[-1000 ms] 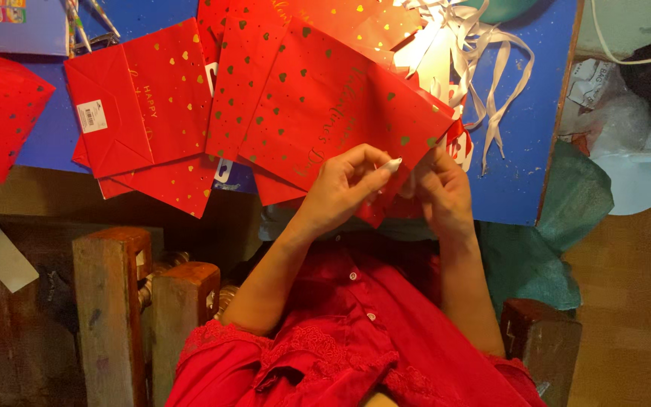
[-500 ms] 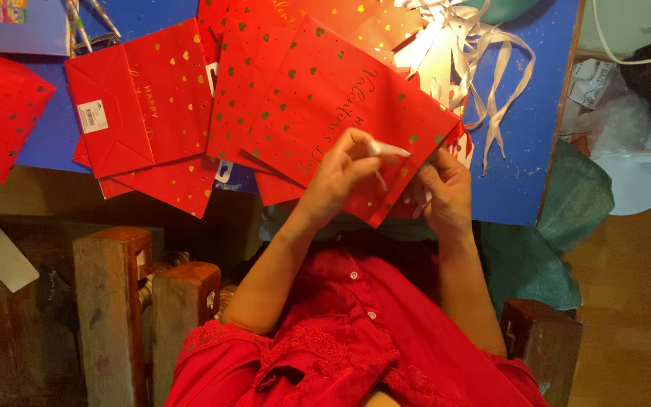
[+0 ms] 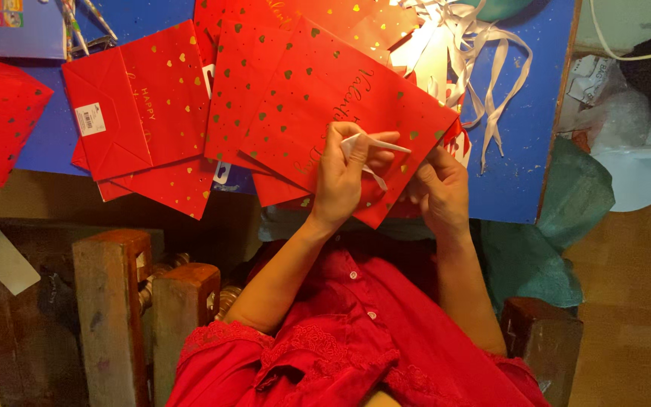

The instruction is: The person assembles red Valentine's Day gift bags by threading white ribbons through the bag handles and tying them. They handle multiple bags one at a time, pulling ribbons through the slots and securing them before moving to the next bag.

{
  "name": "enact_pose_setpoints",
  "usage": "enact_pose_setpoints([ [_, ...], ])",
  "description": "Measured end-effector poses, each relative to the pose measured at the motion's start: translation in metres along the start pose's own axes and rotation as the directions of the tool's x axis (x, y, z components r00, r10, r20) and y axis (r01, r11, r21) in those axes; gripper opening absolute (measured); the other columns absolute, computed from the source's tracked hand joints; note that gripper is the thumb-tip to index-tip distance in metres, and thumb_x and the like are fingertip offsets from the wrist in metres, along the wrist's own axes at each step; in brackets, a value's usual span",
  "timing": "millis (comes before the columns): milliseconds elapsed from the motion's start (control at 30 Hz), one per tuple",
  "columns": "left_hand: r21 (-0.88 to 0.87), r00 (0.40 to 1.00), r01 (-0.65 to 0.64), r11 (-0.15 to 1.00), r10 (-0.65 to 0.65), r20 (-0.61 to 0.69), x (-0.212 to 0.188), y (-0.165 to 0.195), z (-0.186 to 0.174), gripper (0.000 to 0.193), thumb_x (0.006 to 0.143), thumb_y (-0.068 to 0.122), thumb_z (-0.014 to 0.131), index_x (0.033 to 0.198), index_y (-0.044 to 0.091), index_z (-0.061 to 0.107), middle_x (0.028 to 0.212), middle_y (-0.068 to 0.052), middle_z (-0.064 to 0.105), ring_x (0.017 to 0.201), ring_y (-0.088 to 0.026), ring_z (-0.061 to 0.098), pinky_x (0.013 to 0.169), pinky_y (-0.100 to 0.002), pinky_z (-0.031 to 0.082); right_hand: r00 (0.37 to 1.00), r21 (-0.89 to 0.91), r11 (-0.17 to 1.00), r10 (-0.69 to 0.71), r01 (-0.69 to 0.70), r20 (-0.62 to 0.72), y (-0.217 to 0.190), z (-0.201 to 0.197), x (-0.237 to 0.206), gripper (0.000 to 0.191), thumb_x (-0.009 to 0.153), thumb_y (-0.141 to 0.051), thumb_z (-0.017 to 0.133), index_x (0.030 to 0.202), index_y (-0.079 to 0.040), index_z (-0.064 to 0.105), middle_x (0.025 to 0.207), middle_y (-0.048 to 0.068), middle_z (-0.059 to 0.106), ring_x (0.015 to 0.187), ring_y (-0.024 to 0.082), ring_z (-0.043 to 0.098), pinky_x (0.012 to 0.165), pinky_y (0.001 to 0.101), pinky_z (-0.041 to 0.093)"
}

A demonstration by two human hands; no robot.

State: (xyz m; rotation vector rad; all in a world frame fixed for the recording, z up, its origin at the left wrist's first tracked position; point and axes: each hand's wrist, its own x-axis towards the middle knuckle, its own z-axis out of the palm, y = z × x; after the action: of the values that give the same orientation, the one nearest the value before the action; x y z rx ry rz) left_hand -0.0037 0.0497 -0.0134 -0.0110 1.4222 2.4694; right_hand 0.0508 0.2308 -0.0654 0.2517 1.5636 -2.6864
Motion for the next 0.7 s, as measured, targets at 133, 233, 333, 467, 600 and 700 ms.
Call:
enact_pose_setpoints([
  [133,0.330,0.994,-0.104,0.938,0.087,0.064,-0.005,0.004,0.003,0.046,0.097,0.019,0.074,0.134,0.005,0.051,0.106,-0.010,0.074,0.091,-0.009,0.070,0.076,-0.027,0.058,1.000,-0.019,1.000,-0.001,0.001,-0.009,0.001,-0.001,-0.001,0.030,0.106,-0.018,0.068,0.130,0.000,0.065,0.091,0.005,0.071,0.058,0.010,0.055,0.056,0.0287,0.051],
  [233,0.557,0.956,-0.293,0.777,0.259,0.141,-0.010,0.005,0.005,0.043,0.092,0.015,0.078,0.130,0.002,0.061,0.115,-0.010,0.072,0.089,-0.012,0.066,0.078,-0.029,0.057,0.999,-0.043,0.999,-0.007,0.005,-0.033,0.002,-0.001,0.000,0.035,0.104,-0.017,0.068,0.135,-0.001,0.064,0.095,0.005,0.071,0.059,0.009,0.056,0.054,0.0241,0.046],
  [333,0.725,0.876,-0.452,0.520,0.410,0.252,-0.008,0.000,0.007,0.016,0.097,0.015,0.078,0.112,0.013,0.073,0.097,-0.004,0.070,0.090,-0.013,0.069,0.082,-0.030,0.057,0.999,-0.059,0.998,-0.017,0.015,-0.035,0.001,0.000,0.000,0.039,0.103,-0.016,0.068,0.138,-0.001,0.062,0.100,0.005,0.072,0.062,0.009,0.059,0.056,0.0227,0.047],
  [467,0.413,0.979,-0.196,0.889,0.200,0.035,-0.009,-0.009,0.007,0.013,0.105,0.015,0.068,0.113,0.006,0.064,0.102,-0.005,0.074,0.084,-0.010,0.074,0.071,-0.027,0.058,0.996,-0.020,1.000,-0.014,0.012,-0.093,0.001,0.004,-0.002,0.033,0.103,-0.013,0.067,0.133,0.003,0.063,0.105,0.007,0.073,0.065,0.010,0.061,0.056,0.0235,0.048],
  [600,0.162,0.976,-0.219,0.962,0.219,0.015,-0.013,-0.007,0.008,0.022,0.105,0.015,0.065,0.122,0.004,0.057,0.118,-0.004,0.070,0.100,-0.012,0.071,0.070,-0.025,0.059,0.997,-0.023,1.000,-0.013,0.012,-0.078,0.002,0.003,-0.002,0.026,0.106,-0.011,0.065,0.126,0.006,0.067,0.101,0.010,0.074,0.064,0.011,0.061,0.057,0.0239,0.049],
  [700,0.387,0.958,-0.287,0.876,0.270,0.099,-0.014,-0.001,0.011,0.038,0.100,0.011,0.071,0.134,0.002,0.057,0.118,-0.005,0.067,0.093,-0.011,0.066,0.074,-0.025,0.058,0.997,-0.037,0.999,-0.014,0.011,-0.079,0.005,0.000,-0.001,0.025,0.105,-0.010,0.064,0.124,0.007,0.067,0.101,0.011,0.074,0.065,0.012,0.062,0.058,0.0243,0.050],
])
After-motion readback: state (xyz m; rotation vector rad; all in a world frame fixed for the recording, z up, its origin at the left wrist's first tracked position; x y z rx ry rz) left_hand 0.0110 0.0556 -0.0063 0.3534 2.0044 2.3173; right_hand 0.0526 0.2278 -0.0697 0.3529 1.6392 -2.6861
